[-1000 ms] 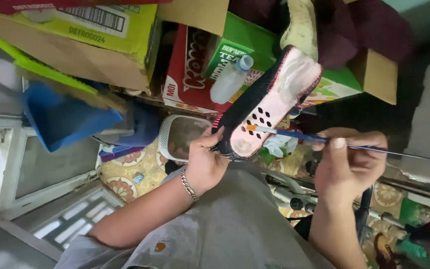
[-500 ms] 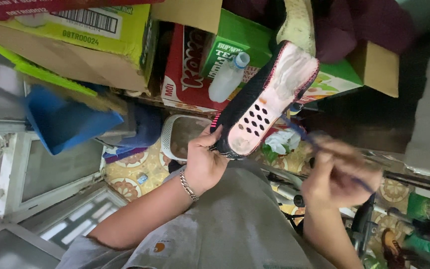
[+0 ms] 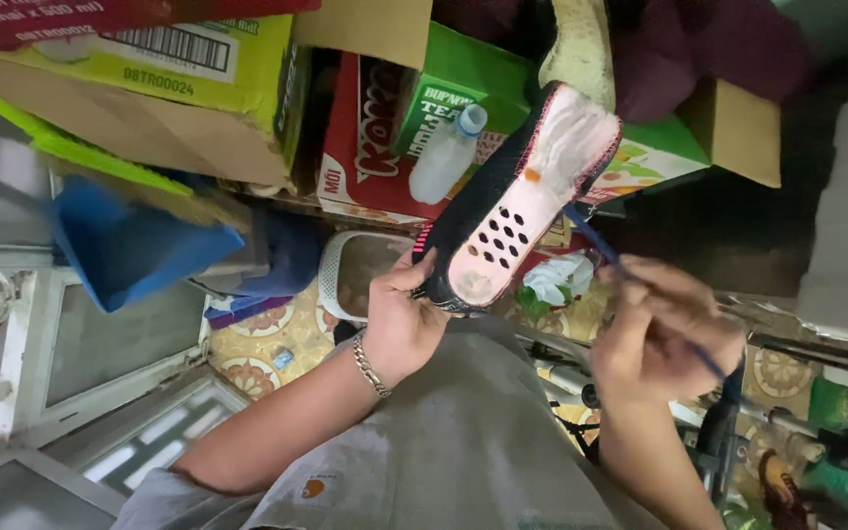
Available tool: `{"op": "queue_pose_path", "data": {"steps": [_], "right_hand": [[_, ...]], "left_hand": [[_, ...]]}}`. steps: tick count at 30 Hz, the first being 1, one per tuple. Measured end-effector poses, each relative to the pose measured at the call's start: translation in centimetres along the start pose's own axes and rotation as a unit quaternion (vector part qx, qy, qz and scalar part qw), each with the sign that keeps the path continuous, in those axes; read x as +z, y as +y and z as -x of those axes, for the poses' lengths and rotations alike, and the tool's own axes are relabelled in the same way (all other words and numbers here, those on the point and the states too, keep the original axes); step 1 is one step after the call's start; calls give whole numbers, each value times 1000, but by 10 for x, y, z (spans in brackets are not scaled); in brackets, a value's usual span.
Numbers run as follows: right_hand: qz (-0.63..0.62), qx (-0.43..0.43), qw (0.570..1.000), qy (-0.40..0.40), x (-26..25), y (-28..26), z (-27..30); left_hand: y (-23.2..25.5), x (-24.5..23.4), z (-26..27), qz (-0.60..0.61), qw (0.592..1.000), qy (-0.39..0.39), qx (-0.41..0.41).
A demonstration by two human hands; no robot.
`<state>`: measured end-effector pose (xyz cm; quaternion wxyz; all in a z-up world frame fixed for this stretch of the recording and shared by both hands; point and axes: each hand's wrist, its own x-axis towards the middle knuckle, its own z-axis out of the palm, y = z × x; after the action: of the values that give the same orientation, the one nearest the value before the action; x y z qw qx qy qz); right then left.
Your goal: The person holds a black and pink shoe and uses a small brush to apply white paint to the sole and edges. They rotate the shoe to access different areas and then place it on a white metal gate to dry.
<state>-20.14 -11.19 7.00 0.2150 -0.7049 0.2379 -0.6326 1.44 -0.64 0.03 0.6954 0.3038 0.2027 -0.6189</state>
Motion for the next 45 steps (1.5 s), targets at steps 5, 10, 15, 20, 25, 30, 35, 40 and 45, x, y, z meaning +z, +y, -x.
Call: {"op": "queue_pose_path", "data": {"steps": [5,10,15,20,25,30,35,40,45], "right_hand": [[-106,22,992,-66,-11,-14,24],[-76,15,993,-92,-4,-19,-11],[-39,-8,991,-125,-18,-6,-3],[-6,39,994,-97,-15,-39,-15],[-13,44,998,-50,-3,-3,-71],[-31,-22,974,-222,63,16,-140],[-2,67,958,-280,100,19,-156],[118,21,924,-363,118,38,-165],[122,70,874,-465,136,53,-172]], "left_hand": [[1,-6,-2,-2,999,-33,9],[-1,-10,-7,-7,1000,-13,-15],[-3,1,-2,20,1000,-8,-22],[-6,-11,-11,37,999,-10,-25],[-6,0,-9,50,991,114,-53],[-18,-10,-14,24,995,67,-68],[-19,-6,-11,19,996,65,-66],[-20,-10,-13,22,999,2,-44],[-21,-14,-15,0,999,-18,-37]]}}
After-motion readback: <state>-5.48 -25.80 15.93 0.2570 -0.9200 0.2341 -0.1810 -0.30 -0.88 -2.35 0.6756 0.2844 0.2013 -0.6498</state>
